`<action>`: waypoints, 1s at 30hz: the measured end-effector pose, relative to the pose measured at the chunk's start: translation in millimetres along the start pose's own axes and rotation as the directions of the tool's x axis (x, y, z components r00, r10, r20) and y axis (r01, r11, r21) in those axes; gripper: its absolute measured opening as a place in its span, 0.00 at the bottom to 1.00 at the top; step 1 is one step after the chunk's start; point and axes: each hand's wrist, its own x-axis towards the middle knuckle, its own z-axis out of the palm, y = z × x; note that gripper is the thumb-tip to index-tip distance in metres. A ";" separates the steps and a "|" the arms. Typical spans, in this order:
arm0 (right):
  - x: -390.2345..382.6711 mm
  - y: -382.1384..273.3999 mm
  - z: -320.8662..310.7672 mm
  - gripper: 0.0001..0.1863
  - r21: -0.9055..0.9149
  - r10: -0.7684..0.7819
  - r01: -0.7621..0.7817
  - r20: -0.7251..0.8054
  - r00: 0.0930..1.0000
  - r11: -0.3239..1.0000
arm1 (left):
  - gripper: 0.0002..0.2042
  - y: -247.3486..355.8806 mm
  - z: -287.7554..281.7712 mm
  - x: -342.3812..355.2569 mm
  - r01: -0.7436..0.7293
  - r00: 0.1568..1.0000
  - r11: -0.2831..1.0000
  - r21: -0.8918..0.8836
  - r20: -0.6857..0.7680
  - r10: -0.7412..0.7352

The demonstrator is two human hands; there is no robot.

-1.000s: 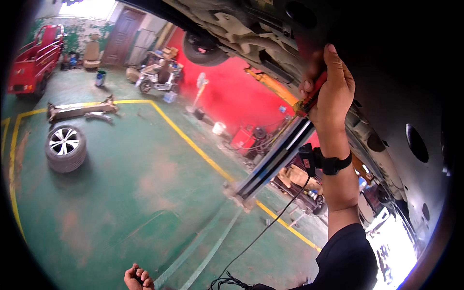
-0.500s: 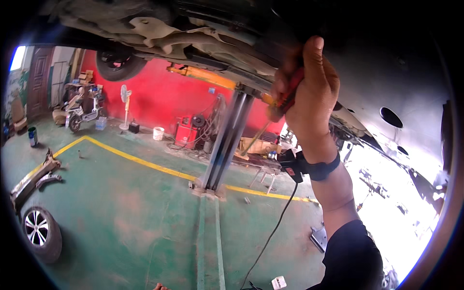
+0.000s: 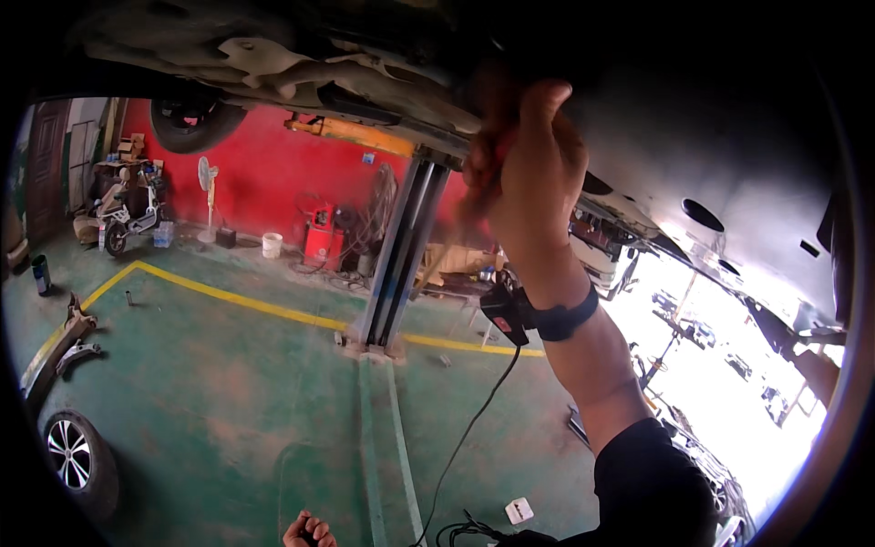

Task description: The person uses a flathead screwdriver to remove clips and secure components on the plastic undercarriage of a car on a lift, then reaches down to pick up screws from a tray on the floor.

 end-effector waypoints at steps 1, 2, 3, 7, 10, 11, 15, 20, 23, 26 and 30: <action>-1.0 -0.7 0.6 0.32 0.010 -0.004 0.004 0.010 1.000 1.000 | 0.12 0.7 -4.0 0.5 -0.008 1.000 1.000 -0.012 0.003 0.008; -1.3 -1.1 0.5 0.31 0.013 0.009 -0.009 -0.011 1.000 1.000 | 0.12 0.4 -11.7 3.1 -0.001 1.000 1.000 -0.014 0.026 0.002; -1.9 -2.0 0.0 0.31 0.009 0.023 -0.022 -0.039 0.999 1.000 | 0.12 1.7 -15.3 3.6 0.011 0.999 1.000 -0.008 0.049 -0.011; -8.0 -8.2 3.2 0.30 0.006 0.039 -0.039 -0.056 0.998 0.999 | 0.13 7.3 -23.1 0.3 0.003 1.000 1.000 -0.018 0.017 -0.003; -15.6 -11.4 -2.8 0.29 0.035 0.073 -0.072 -0.032 0.997 0.997 | 0.14 13.8 -28.2 -1.1 0.020 1.000 0.996 -0.088 0.008 -0.019; -18.1 -11.7 -5.4 0.29 0.030 0.074 -0.073 -0.034 0.997 0.997 | 0.13 15.3 -29.3 -1.0 0.017 0.998 0.998 -0.066 0.059 -0.013; -36.2 -13.0 -14.4 0.28 -0.007 0.134 -0.134 0.011 0.991 0.991 | 0.13 22.1 -33.4 5.4 0.062 0.982 0.996 -0.056 0.182 -0.051; -93.6 15.3 -61.0 0.25 -0.127 0.271 -0.261 0.068 0.960 0.957 | 0.11 32.0 4.3 -9.9 0.090 0.993 0.996 -0.027 0.076 -0.087; -151.9 35.3 -92.9 0.22 -0.227 0.467 -0.436 0.105 0.878 0.871 | 0.10 31.1 38.0 -26.3 0.100 0.994 0.994 0.053 -0.039 -0.098; -215.2 56.5 -129.7 0.17 -0.502 0.505 -0.387 0.119 0.855 0.774 | 0.10 20.5 43.9 -17.9 0.124 0.992 0.967 0.221 -0.062 -0.113; -294.2 49.6 -173.6 0.12 -0.759 0.574 -0.132 0.353 0.739 0.637 | 0.07 -8.5 7.1 12.3 0.314 0.916 0.919 0.237 0.181 -0.359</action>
